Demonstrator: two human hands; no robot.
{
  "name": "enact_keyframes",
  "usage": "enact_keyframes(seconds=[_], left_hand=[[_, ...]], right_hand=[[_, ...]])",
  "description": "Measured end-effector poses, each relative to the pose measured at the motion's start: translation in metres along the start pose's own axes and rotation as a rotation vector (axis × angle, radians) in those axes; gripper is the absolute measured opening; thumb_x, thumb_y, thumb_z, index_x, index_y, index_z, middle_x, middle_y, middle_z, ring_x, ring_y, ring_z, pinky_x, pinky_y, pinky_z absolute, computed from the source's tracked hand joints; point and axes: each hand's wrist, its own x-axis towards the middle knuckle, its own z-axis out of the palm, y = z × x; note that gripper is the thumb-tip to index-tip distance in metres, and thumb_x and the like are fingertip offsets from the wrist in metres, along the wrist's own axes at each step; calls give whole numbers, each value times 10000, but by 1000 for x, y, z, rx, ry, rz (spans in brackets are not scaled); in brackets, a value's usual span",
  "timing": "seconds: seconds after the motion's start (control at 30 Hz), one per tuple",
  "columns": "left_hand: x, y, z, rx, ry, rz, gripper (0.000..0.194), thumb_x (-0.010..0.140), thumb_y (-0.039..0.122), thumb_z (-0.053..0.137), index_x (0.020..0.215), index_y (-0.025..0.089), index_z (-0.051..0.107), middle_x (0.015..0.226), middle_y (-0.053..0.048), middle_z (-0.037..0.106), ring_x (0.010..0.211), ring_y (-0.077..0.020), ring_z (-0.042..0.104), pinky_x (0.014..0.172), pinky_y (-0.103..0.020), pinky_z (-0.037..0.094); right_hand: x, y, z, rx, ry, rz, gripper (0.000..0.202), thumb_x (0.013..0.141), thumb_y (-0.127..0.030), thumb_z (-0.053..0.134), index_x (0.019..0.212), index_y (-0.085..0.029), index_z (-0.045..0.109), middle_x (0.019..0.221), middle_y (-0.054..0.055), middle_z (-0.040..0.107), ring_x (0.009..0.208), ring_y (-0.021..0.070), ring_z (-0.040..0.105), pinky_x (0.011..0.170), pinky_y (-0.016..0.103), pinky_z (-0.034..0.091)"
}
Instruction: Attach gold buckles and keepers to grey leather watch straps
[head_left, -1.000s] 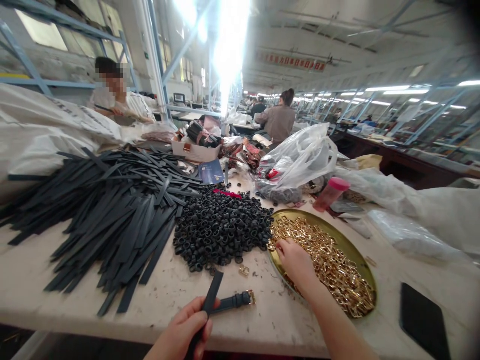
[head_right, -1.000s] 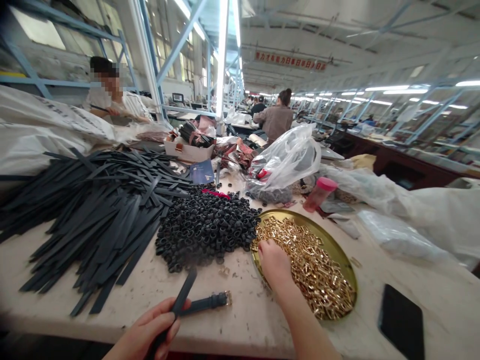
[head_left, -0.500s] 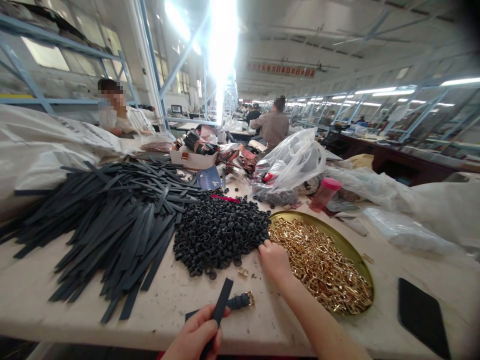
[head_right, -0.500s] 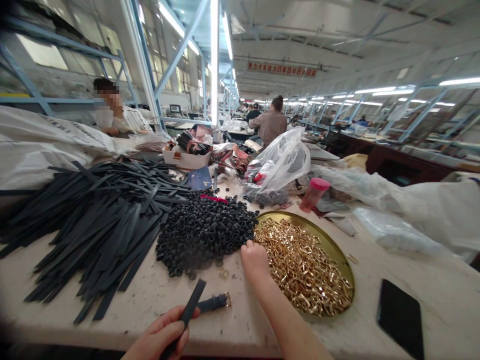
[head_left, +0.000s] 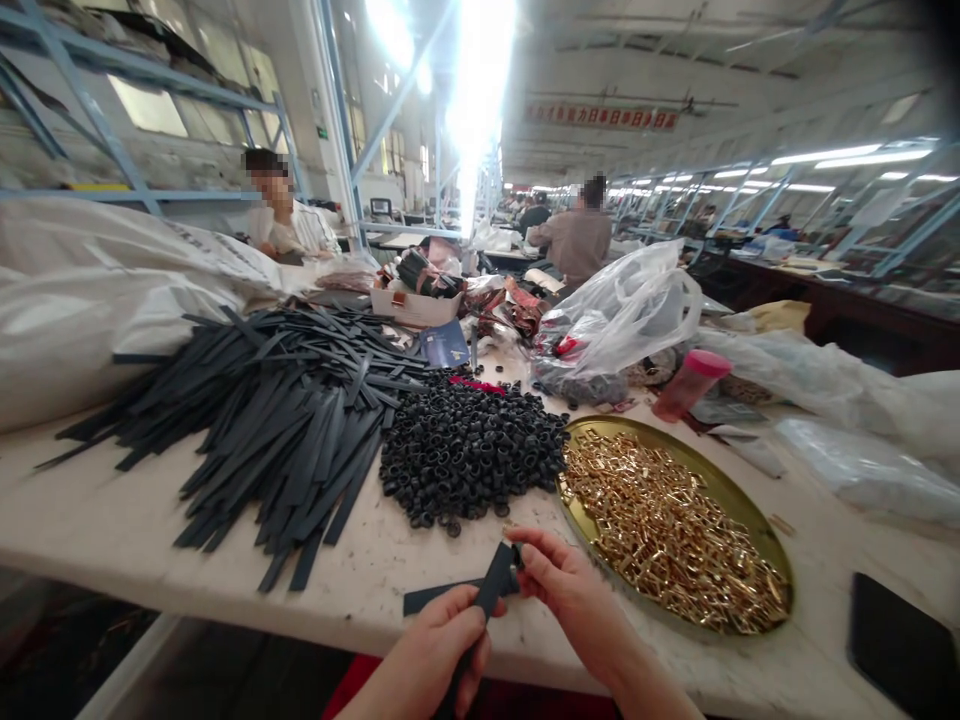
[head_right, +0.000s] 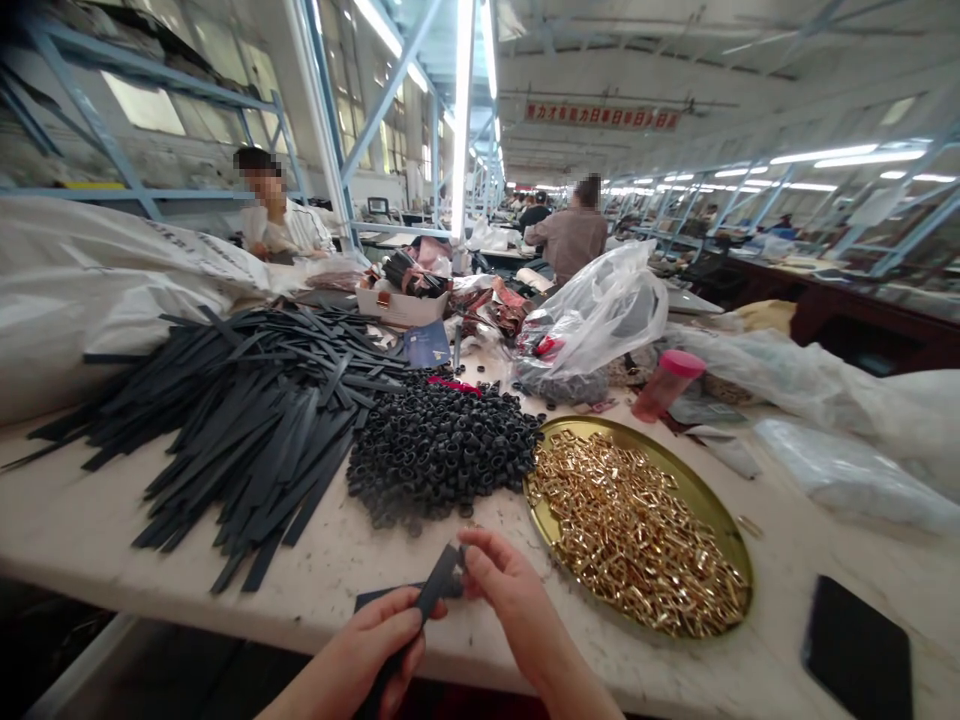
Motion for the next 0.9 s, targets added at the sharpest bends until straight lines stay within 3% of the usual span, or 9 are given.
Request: enact_keyframes(seconds=[0.17, 0.33, 0.47, 0.53, 0.63, 0.73, 0.83, 0.9], left_hand=[[-7, -5, -3, -24, -17, -93, 269, 754, 277, 375, 953, 119, 463, 484, 43, 506, 311, -44, 403, 314, -129, 258], [-19, -5, -2, -215, -76, -196, 295, 727, 140, 332, 977, 94, 483, 584, -41, 592, 419, -85, 535, 380, -149, 392], [-20, -9, -1, -220, -74, -238, 279, 740, 141, 330, 970, 111, 484, 583, -23, 579, 414, -76, 521, 385, -146, 392], [-18, -13, -1, -152, -58, -203, 219, 787, 219, 341, 931, 134, 484, 534, 30, 518, 347, -46, 436, 340, -127, 326], [-16, -16, -4, 114, -64, -31, 220, 818, 330, 351, 828, 152, 481, 446, 86, 406, 283, -27, 302, 289, -124, 208], [-19, -14, -7, 379, -90, 91, 238, 831, 347, 330, 769, 161, 466, 407, 93, 371, 283, -36, 291, 289, -133, 191], [-24, -13, -9, 498, -113, 113, 292, 840, 391, 316, 727, 162, 458, 421, 77, 397, 303, -41, 322, 308, -139, 203], [-26, -16, -11, 512, -137, 87, 270, 826, 397, 348, 801, 157, 469, 487, 57, 462, 336, -53, 379, 333, -148, 252]], right_hand=[[-3, 17, 10, 176, -22, 71, 319, 724, -395, 606, 912, -139, 589, 645, -19, 548, 571, 74, 467, 581, 223, 387], [-6, 29, 9, 92, -50, 137, 324, 727, -409, 592, 911, -142, 591, 672, -13, 556, 572, 81, 474, 584, 236, 386], [-10, 27, 8, -47, -27, 141, 362, 685, -443, 612, 880, -139, 602, 603, -30, 536, 549, 85, 464, 573, 237, 379], [-12, 25, 9, -117, -39, 109, 371, 681, -458, 602, 869, -139, 603, 591, -29, 537, 550, 96, 476, 582, 252, 388], [-18, 21, 14, -244, -40, 23, 337, 700, -442, 579, 861, -148, 613, 569, -30, 536, 554, 109, 492, 590, 263, 397], [-28, 15, 21, -310, -65, -30, 252, 704, -380, 584, 826, -163, 626, 574, -29, 543, 560, 112, 505, 568, 250, 404], [-36, 11, 23, -256, -158, -1, 217, 683, -353, 616, 791, -165, 622, 647, -14, 578, 584, 115, 534, 565, 246, 423], [-38, 11, 21, -244, -131, 1, 260, 657, -385, 642, 782, -157, 622, 623, -19, 565, 563, 107, 518, 557, 239, 412]])
